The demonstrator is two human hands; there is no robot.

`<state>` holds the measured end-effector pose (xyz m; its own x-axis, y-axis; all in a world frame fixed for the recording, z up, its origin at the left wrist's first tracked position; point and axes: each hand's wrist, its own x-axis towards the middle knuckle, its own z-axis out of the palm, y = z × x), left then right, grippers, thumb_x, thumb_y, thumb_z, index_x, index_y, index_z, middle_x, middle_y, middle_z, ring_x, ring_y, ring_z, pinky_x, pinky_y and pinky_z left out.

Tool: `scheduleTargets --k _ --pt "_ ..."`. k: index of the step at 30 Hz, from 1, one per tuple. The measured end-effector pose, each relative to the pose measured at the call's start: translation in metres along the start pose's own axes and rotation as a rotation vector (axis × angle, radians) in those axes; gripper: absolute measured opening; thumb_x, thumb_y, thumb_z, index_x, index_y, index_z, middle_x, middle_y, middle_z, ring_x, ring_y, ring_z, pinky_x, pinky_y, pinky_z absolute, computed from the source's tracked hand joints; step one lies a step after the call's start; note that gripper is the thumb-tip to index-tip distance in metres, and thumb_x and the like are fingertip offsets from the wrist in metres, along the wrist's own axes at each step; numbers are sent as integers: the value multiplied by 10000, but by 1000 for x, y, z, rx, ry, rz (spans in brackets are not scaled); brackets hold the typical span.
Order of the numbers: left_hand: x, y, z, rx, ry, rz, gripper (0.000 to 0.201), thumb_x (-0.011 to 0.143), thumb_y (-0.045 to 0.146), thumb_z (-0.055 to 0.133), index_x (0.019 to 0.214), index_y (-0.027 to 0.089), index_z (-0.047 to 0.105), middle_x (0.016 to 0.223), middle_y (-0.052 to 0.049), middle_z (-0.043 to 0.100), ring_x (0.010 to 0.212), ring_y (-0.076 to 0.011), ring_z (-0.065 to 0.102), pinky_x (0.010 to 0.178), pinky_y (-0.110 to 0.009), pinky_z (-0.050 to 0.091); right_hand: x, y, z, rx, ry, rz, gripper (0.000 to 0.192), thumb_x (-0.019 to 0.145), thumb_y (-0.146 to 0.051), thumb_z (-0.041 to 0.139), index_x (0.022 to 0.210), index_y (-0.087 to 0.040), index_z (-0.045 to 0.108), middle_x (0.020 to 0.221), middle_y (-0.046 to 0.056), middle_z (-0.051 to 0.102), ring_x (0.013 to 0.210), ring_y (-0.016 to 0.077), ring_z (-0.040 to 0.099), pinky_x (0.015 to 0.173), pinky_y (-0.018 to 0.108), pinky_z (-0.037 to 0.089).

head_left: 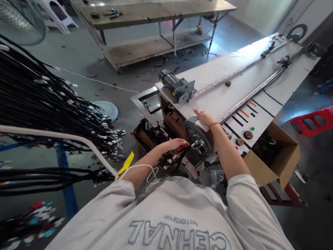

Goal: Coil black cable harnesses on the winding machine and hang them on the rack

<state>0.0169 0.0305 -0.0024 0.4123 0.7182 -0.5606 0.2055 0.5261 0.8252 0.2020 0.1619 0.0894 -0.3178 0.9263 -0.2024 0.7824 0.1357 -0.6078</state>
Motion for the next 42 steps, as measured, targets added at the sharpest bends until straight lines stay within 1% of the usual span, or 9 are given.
scheduleTargets --k 7,10,17,24,29,32,35,39,42 --pt "3 31 34 671 238 214 339 737 446 735 597 188 565 588 -36 579 711 -227 614 659 -260 419 -64 46 11 483 150 -15 734 963 -675 230 924 -141 733 838 54 703 916 214 634 937 331 448" --pt "-3 36 47 850 367 248 301 703 322 781 627 186 523 613 -61 567 855 -299 651 746 -296 436 -106 84 27 246 309 251 648 1012 -527 204 919 -140 716 903 97 694 939 229 635 900 336 459" --pt "-36 79 7 1133 374 160 266 850 452 628 796 193 591 792 -70 668 846 -257 661 691 -269 421 -174 132 67 -373 269 567 436 842 -176 540 1262 -58 530 1164 222 587 1108 307 571 906 366 442" --pt "-40 68 -3 1108 450 94 274 916 451 551 931 190 634 906 -85 705 891 -238 668 668 -240 421 -200 151 53 -143 308 750 410 735 -218 617 1117 -69 601 1091 213 622 1024 337 616 859 417 487" --pt "-39 56 -4 1053 463 145 280 951 422 485 960 189 639 978 -93 713 896 -225 671 679 -242 434 -228 115 38 664 79 298 325 705 -440 703 893 -189 617 887 82 667 870 260 632 815 375 504" --pt "-41 58 -2 1059 475 156 288 956 424 481 962 184 640 987 -98 714 907 -228 673 689 -245 439 -227 61 61 1059 -456 58 590 694 -740 651 911 -192 630 934 105 675 880 268 641 817 394 512" --pt "-45 64 1 1082 479 174 282 955 428 491 975 190 640 973 -90 714 922 -230 673 716 -247 443 -194 12 94 1292 -930 94 855 601 -980 421 824 -179 622 861 125 671 779 271 663 727 401 531" --pt "-47 66 1 1089 474 188 260 955 418 506 1006 192 626 1029 -98 705 981 -239 663 759 -252 448 -159 -10 119 1195 -683 244 748 694 -949 356 642 -219 507 613 65 614 530 179 591 512 287 463" --pt "-44 61 0 1050 452 173 253 976 396 474 978 182 608 1055 -115 692 991 -244 655 775 -261 449 -182 10 117 1065 -423 214 661 756 -874 438 598 -232 451 541 47 589 449 161 540 436 266 393"
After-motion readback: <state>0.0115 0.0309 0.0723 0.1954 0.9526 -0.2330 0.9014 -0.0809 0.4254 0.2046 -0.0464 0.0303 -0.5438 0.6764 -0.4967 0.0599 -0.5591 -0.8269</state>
